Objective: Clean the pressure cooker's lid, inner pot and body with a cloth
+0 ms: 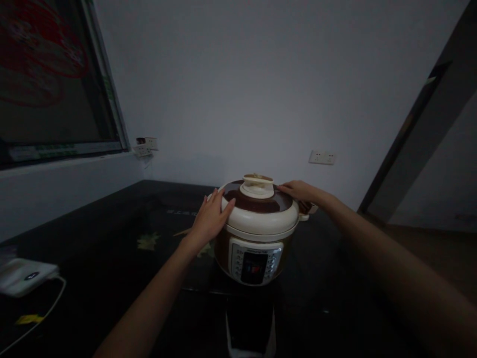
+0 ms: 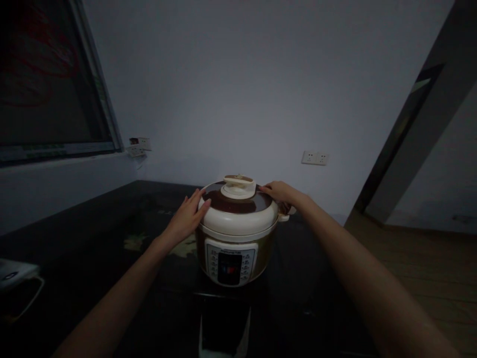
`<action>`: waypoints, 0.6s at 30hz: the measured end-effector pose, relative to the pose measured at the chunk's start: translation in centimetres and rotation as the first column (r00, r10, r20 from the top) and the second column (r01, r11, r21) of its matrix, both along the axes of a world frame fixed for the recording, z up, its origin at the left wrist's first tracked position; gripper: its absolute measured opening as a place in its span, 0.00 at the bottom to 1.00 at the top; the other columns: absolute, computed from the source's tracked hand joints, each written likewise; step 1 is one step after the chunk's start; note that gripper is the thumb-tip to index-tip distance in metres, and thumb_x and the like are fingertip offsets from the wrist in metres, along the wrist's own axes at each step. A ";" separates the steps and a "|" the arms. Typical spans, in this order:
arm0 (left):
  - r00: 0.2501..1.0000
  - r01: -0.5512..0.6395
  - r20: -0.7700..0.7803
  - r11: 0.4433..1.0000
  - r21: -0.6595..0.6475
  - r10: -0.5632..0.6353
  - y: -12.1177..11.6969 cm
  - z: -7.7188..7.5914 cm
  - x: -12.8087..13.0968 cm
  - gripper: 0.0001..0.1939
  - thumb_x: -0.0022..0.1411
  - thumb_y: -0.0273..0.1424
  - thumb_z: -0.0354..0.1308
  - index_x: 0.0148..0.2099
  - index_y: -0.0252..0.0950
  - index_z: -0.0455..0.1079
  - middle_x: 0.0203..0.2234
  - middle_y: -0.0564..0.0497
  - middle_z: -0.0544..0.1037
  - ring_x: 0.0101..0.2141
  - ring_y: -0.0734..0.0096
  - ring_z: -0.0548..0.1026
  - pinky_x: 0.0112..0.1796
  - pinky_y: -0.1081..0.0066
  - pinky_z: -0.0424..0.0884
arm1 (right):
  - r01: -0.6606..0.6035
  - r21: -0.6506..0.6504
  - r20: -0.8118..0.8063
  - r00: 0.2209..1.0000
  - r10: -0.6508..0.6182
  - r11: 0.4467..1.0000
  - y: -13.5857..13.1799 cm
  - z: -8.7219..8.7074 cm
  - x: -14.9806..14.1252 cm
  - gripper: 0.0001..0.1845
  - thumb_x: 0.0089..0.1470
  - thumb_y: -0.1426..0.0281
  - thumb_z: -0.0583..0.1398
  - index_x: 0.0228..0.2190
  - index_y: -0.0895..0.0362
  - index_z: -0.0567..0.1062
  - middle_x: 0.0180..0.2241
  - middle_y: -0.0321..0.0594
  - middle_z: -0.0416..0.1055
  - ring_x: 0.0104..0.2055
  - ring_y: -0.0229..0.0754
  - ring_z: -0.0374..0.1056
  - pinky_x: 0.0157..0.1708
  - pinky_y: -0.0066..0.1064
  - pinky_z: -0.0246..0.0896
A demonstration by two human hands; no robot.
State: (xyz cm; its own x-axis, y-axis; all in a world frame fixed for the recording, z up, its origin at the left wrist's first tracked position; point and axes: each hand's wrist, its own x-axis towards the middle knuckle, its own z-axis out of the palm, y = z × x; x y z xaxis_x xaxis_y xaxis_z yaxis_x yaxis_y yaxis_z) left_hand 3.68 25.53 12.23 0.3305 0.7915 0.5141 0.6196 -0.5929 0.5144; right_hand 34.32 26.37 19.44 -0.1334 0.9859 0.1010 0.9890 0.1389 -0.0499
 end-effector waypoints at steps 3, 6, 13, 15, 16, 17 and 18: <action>1.000 0.023 -0.004 1.000 -0.009 -0.023 1.1 0.3 -0.5 0.30 0.67 0.46 0.41 0.63 0.33 0.58 0.62 0.37 0.62 0.64 0.54 0.54 0.61 0.46 0.41 | 0.023 0.000 0.037 0.999 -0.023 1.000 -0.6 0.2 0.2 0.25 0.64 0.60 0.45 0.40 0.57 0.79 0.40 0.49 0.78 0.42 0.48 0.73 0.42 0.34 0.64; 0.999 0.053 -0.002 0.998 -0.022 -0.053 2.1 0.6 -1.0 0.28 0.67 0.46 0.41 0.61 0.38 0.61 0.61 0.40 0.64 0.63 0.55 0.57 0.61 0.45 0.40 | 0.049 -0.003 0.070 0.996 -0.048 0.999 -1.0 0.4 0.2 0.24 0.65 0.60 0.46 0.38 0.57 0.78 0.38 0.49 0.78 0.41 0.45 0.73 0.43 0.36 0.64; 0.990 0.140 0.031 0.988 -0.067 -0.138 4.5 1.2 -1.5 0.26 0.63 0.43 0.46 0.59 0.38 0.66 0.58 0.41 0.68 0.59 0.51 0.64 0.61 0.49 0.46 | 0.092 -0.009 0.116 0.989 -0.091 0.996 -2.6 0.9 -0.5 0.24 0.65 0.58 0.47 0.36 0.59 0.77 0.33 0.44 0.77 0.35 0.40 0.72 0.40 0.37 0.65; 0.984 0.174 0.053 0.982 -0.079 -0.170 5.2 1.4 -1.5 0.25 0.62 0.42 0.47 0.58 0.38 0.67 0.57 0.42 0.69 0.58 0.53 0.66 0.60 0.53 0.52 | 0.101 -0.003 0.122 0.988 -0.100 0.995 -3.4 1.0 -0.8 0.25 0.66 0.61 0.45 0.35 0.61 0.77 0.32 0.48 0.77 0.34 0.42 0.73 0.38 0.36 0.64; 0.981 0.189 0.066 0.978 -0.084 -0.184 5.6 1.5 -1.6 0.25 0.62 0.41 0.47 0.57 0.38 0.68 0.57 0.43 0.70 0.58 0.53 0.67 0.59 0.55 0.55 | 0.103 0.001 0.122 0.987 -0.103 0.995 -3.7 1.1 -0.9 0.26 0.65 0.62 0.44 0.34 0.61 0.78 0.31 0.50 0.77 0.34 0.43 0.73 0.37 0.36 0.64; 0.977 0.203 0.079 0.975 -0.088 -0.196 5.8 1.5 -1.6 0.24 0.62 0.40 0.48 0.57 0.37 0.68 0.57 0.44 0.70 0.57 0.54 0.67 0.58 0.57 0.58 | 0.103 0.004 0.121 0.987 -0.102 0.995 -4.1 1.1 -1.1 0.26 0.65 0.63 0.44 0.34 0.62 0.79 0.32 0.52 0.77 0.34 0.45 0.73 0.36 0.35 0.63; 0.974 0.215 0.091 0.972 -0.092 -0.207 6.1 1.6 -1.7 0.24 0.61 0.40 0.48 0.56 0.37 0.69 0.56 0.44 0.71 0.57 0.55 0.68 0.57 0.58 0.59 | 0.099 0.006 0.118 0.988 -0.098 0.995 -4.4 1.1 -1.2 0.26 0.65 0.63 0.44 0.35 0.62 0.79 0.32 0.53 0.77 0.35 0.46 0.73 0.35 0.34 0.62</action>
